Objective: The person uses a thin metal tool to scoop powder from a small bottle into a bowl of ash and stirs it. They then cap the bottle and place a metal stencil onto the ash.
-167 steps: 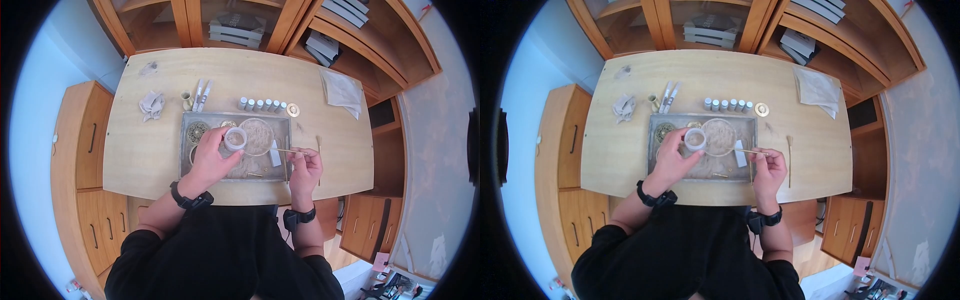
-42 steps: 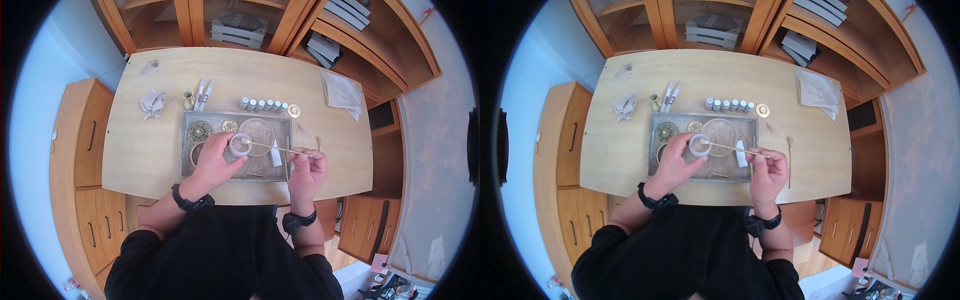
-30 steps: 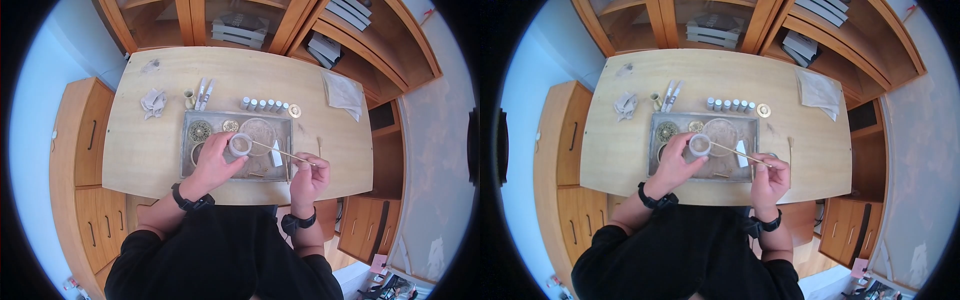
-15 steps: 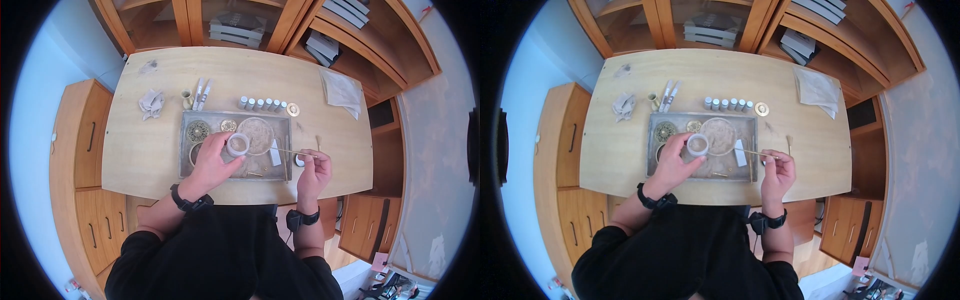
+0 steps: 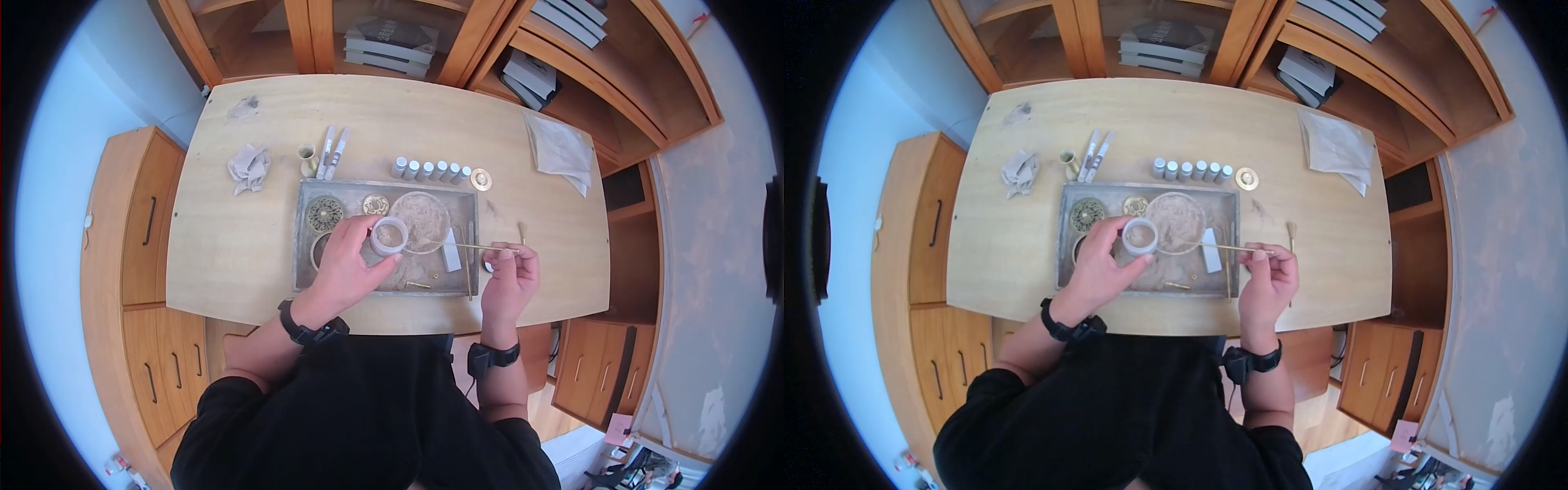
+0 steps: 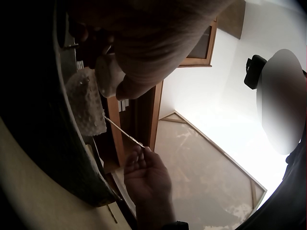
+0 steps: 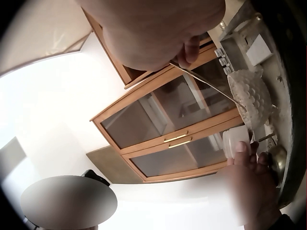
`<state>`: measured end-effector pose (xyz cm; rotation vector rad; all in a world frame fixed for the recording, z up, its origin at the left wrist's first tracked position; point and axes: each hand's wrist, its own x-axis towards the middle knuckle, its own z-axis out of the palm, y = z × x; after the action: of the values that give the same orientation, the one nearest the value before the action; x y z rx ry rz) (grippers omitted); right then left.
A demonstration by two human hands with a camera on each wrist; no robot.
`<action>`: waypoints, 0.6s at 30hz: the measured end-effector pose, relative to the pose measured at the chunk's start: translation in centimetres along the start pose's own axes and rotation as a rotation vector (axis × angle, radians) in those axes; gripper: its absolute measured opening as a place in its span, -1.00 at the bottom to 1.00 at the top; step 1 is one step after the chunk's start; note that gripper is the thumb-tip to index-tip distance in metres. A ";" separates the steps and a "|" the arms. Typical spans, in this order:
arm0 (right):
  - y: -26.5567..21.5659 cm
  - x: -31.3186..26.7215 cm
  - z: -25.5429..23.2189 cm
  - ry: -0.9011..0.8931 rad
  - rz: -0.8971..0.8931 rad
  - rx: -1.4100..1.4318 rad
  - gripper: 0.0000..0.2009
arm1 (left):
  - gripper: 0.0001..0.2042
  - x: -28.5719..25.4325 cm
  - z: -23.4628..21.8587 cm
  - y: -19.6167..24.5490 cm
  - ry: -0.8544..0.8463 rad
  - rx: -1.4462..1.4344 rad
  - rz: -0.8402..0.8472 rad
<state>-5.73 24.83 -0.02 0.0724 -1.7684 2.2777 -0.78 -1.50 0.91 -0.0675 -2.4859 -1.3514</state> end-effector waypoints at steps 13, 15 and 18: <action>-1.7 -0.4 2.5 -0.073 -0.076 0.191 -0.90 | -0.42 -0.1 0.2 0.2 0.010 0.017 0.018; -1.5 -0.7 2.9 -0.123 -0.075 0.127 -0.89 | -0.42 -0.1 0.2 0.2 0.012 0.013 0.018; -1.3 -1.3 3.3 -0.181 -0.071 0.054 -0.88 | -0.43 0.0 0.1 0.3 0.010 0.010 0.016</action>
<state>-4.59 21.75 1.87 0.3562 -1.7577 2.3315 -0.73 -1.26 1.12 -0.0782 -2.4782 -1.3290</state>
